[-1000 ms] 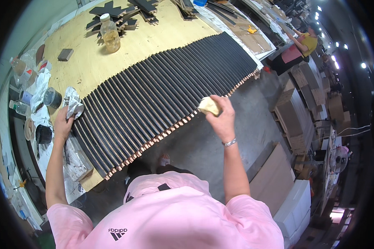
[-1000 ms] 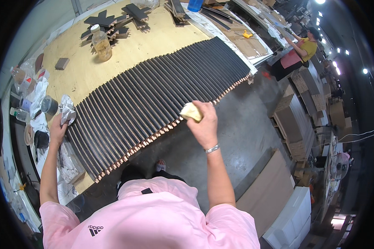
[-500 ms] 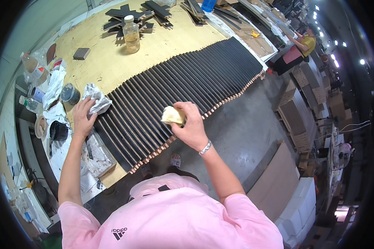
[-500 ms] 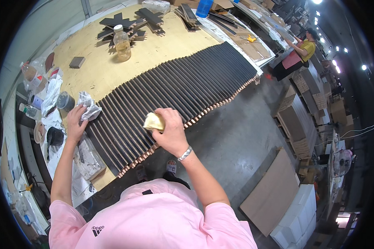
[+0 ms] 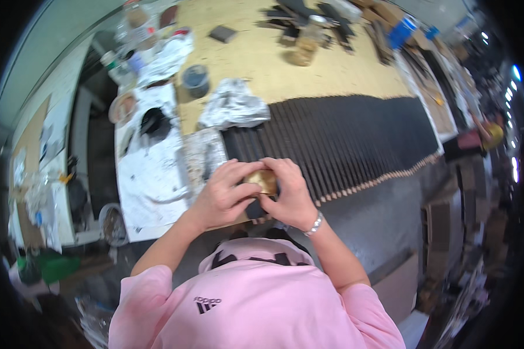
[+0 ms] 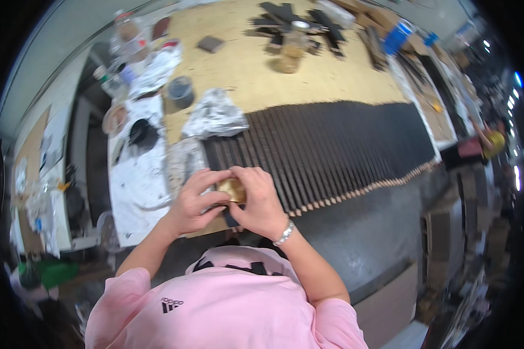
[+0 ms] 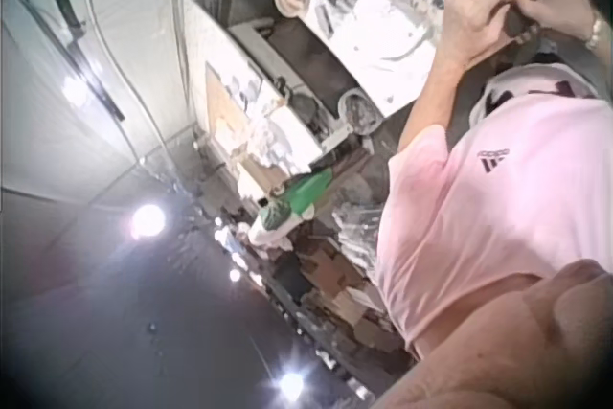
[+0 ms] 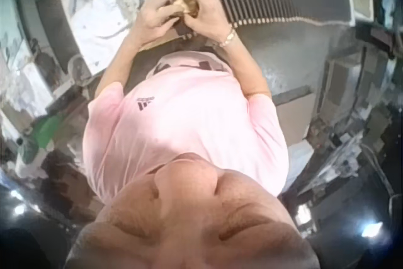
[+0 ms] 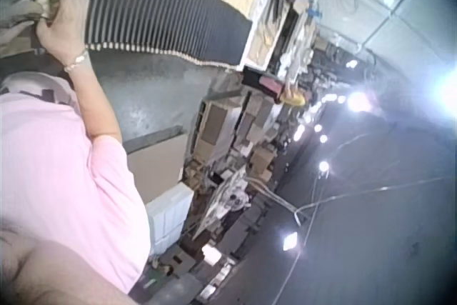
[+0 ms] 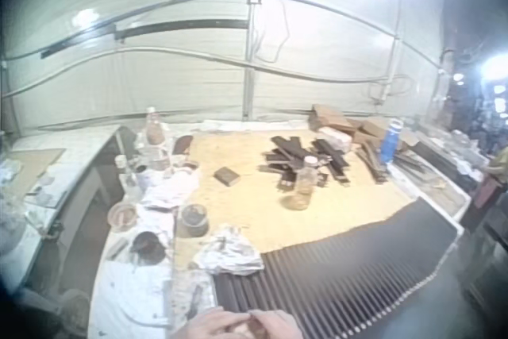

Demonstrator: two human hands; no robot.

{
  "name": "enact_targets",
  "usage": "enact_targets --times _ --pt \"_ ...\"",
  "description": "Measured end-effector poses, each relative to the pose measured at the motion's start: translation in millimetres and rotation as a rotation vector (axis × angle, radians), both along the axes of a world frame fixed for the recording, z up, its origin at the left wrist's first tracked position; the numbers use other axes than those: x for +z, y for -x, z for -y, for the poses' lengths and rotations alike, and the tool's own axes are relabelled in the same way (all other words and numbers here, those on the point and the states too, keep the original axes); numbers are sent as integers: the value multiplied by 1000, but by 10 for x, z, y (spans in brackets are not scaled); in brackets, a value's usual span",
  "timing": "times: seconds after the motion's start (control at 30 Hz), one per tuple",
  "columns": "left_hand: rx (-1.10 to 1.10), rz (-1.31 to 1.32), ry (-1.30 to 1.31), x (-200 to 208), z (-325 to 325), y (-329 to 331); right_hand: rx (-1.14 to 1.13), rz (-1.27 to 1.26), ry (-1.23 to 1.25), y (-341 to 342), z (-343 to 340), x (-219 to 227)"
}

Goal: The person wipes and sands several rows of dark wooden slats laid out on a table, using a white cloth and a sanding block.

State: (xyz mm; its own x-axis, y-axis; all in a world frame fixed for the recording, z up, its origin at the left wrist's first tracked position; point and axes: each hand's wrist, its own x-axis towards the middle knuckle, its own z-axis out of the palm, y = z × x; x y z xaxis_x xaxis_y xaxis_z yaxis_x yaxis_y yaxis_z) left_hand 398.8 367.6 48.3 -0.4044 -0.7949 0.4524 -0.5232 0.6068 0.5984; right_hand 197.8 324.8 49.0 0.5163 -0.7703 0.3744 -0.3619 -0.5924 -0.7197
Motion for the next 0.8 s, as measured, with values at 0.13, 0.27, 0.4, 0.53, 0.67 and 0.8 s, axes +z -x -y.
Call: enact_targets --times 0.13,0.27,0.4,0.53,0.67,0.8 --pt "131 -97 -57 -88 -227 -202 121 15 -115 -273 -9 -50" --pt "316 -93 24 -160 -315 -495 114 84 0 -515 -31 -30" --pt "745 -175 62 -192 -308 -940 241 -12 73 -533 -219 -129" --pt "900 9 33 -864 -189 -1372 439 -119 86 -448 -492 -429" --pt "729 46 65 -603 327 -1095 514 -255 124 -217 -701 -560" --pt "634 17 -48 -654 1186 -668 488 -416 -34 -77 -808 -567"
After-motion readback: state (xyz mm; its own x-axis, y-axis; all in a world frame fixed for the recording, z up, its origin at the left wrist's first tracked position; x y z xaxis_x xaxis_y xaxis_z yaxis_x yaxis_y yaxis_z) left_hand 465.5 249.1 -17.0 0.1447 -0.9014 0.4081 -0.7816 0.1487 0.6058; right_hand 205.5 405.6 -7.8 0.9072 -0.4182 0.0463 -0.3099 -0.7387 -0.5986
